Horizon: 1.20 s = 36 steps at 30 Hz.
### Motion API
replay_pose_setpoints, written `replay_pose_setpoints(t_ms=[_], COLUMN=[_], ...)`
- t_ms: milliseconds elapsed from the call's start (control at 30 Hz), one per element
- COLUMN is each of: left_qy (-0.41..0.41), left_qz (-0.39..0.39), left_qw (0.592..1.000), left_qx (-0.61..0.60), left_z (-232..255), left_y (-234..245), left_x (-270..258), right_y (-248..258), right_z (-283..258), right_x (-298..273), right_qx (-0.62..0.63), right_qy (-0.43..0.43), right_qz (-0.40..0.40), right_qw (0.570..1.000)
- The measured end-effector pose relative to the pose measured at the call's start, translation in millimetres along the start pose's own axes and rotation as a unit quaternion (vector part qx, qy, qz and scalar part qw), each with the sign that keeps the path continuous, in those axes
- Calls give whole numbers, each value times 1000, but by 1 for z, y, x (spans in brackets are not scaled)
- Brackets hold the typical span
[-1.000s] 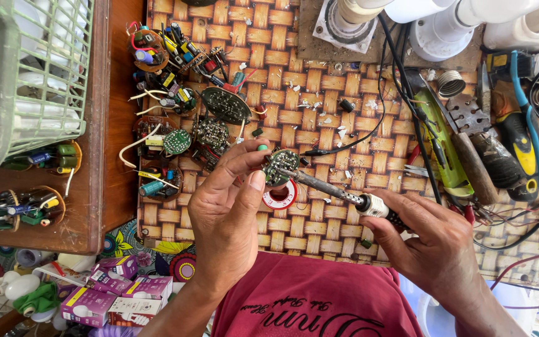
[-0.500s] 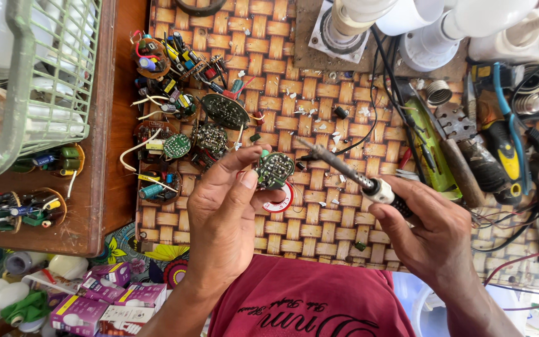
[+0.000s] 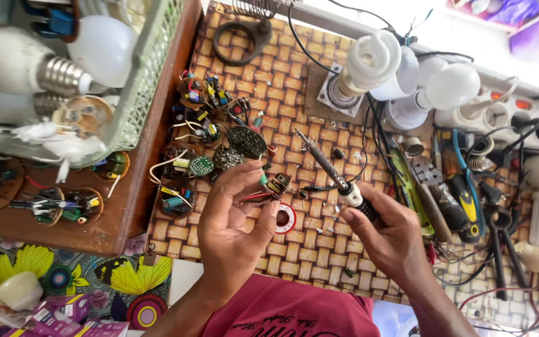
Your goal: The person uses a soldering iron to work on a small circuit board, then uses a utility knife to scrape a small component. They insert the component into the circuit board and continue soldering connections. The person handles multiple small circuit boards and components throughout the process.
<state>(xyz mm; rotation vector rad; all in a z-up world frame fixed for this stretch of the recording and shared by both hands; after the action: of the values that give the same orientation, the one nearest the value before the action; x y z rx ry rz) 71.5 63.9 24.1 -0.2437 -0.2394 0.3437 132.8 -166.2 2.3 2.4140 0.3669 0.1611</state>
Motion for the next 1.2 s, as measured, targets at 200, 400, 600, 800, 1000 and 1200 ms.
replay_pose_setpoints(t_ms=[200,400,600,800,1000,1200], left_qy=[-50,-123,-178,-204,-224,-224], left_qz=[10,11,23,-23,-49,-38], left_qw=[994,962,911,878,864,847], left_qx=[93,243,371,433,448,480], left_z=[9,23,17,4,0,-3], left_y=[4,17,28,19,11,16], left_x=[0,-6,-24,-32,-36,-42], right_y=[-16,-23,-33,-48,-74,-81], right_z=[-5,-18,-37,-38,-31,-34], right_x=[9,25,59,95,122,130], right_qx=[16,-40,-96,-172,-214,-232], right_qy=[-87,-60,36,29,77,197], right_qz=[-19,-58,-50,-38,-34,53], right_qw=[996,996,993,984,973,951])
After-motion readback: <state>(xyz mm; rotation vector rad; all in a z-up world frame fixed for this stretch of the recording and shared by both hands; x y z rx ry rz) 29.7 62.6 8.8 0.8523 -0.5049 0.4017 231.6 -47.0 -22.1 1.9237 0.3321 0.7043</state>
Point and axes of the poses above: each hand's wrist, its own x-axis towards the middle knuckle, its own y-axis out of the back of the hand, z = x × y, the point moved 9 cm from there along x, towards the middle knuckle, and after that the axes turned 2 degrees about -x, right-handed, at the moved point
